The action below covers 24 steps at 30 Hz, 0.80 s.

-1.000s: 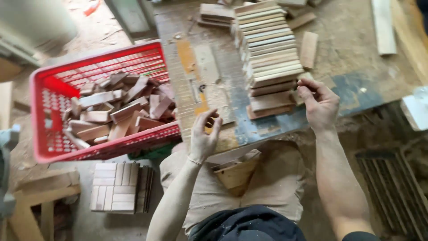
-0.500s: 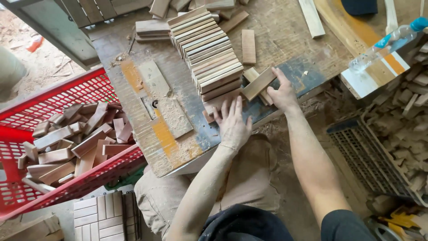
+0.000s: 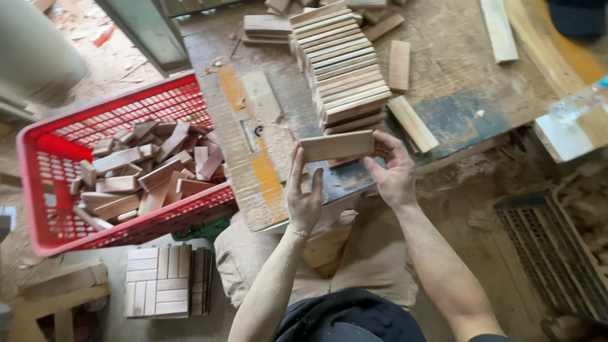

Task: The person picks up small rectangular wooden blocks from a red basket and a pile on the table, then arranges them into neat stacks. They repeatedly gather handfuls of blocks, align them, and place them into organized piles on the workbench.

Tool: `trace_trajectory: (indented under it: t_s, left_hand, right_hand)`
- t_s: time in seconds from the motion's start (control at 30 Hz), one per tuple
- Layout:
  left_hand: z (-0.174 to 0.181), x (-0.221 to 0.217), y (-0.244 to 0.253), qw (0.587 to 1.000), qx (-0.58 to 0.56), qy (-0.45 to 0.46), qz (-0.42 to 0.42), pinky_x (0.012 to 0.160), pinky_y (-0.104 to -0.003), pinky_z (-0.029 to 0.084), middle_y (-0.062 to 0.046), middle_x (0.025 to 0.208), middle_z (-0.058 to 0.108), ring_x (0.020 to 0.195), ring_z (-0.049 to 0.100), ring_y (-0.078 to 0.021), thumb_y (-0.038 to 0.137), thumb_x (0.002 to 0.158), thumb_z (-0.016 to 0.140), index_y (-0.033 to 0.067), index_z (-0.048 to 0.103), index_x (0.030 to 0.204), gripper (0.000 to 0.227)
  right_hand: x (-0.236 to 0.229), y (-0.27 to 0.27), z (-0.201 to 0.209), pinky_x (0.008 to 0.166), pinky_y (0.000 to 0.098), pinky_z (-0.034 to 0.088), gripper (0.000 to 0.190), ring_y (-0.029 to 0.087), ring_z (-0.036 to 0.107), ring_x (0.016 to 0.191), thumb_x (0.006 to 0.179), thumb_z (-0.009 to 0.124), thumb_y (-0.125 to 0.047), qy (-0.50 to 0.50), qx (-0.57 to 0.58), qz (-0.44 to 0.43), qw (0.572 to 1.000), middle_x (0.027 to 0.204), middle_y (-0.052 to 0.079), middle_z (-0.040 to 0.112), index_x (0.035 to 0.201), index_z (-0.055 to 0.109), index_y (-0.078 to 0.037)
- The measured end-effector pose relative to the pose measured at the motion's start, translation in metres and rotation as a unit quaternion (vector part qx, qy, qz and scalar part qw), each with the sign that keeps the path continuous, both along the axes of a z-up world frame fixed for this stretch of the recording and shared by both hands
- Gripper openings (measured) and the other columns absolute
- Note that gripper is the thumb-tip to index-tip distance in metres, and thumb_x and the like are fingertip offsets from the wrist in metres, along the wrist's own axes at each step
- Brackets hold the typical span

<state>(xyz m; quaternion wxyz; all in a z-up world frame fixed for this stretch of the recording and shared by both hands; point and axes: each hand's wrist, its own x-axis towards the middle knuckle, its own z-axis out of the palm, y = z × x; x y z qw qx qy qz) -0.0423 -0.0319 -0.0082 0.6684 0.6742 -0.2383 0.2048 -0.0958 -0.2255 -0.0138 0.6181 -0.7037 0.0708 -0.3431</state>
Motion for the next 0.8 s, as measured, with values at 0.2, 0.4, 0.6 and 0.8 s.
trace_trajectory:
  t_s: [0.2,0.4,0.6,0.8]
  left_hand:
    - [-0.035,0.032,0.135,0.981,0.092,-0.047,0.166,0.099,-0.040,0.055,-0.015,0.117,0.065,0.111,0.068,-0.0295,0.007,0.079,0.090,0.0038,0.072,0.127,0.051]
    - [-0.030,0.049,0.201,0.952,0.185,0.116,0.215,0.076,-0.036,0.056,-0.005,0.089,0.065,0.080,0.068,-0.0232,0.038,0.085,0.089,0.0187,0.079,0.112,0.035]
    - [-0.049,0.067,0.191,0.906,0.250,0.250,0.231,0.082,-0.042,0.057,-0.003,0.087,0.066,0.084,0.071,-0.0280,0.059,0.080,0.084,0.0252,0.080,0.099,0.039]
    - [-0.069,0.071,0.186,0.892,0.336,0.074,0.295,0.091,-0.039,0.051,-0.001,0.113,0.062,0.110,0.064,-0.0234,0.055,0.087,0.079,0.0226,0.076,0.118,0.045]
  right_hand:
    - [0.027,0.112,0.037,0.080,0.0244,0.062,0.036,0.017,0.074,0.094,0.079,0.087,-0.003,0.043,-0.049,0.129,0.989,0.127,0.012,0.070,0.114,0.077,-0.007]
    - [0.067,0.141,-0.018,0.085,0.0263,0.054,0.031,0.016,0.065,0.090,0.092,0.078,-0.036,0.094,-0.288,0.161,0.939,0.098,-0.001,0.074,0.122,0.077,-0.029]
    - [0.080,0.152,-0.003,0.107,0.0418,0.023,0.074,0.029,0.032,0.141,0.081,0.074,-0.066,0.180,-0.483,0.165,0.841,0.165,0.002,0.033,0.140,0.064,-0.021]
    - [0.095,0.150,-0.005,0.122,0.0600,-0.002,0.078,0.034,-0.002,0.158,0.085,0.055,-0.081,0.178,-0.489,0.181,0.835,0.171,0.002,0.024,0.136,0.068,-0.024]
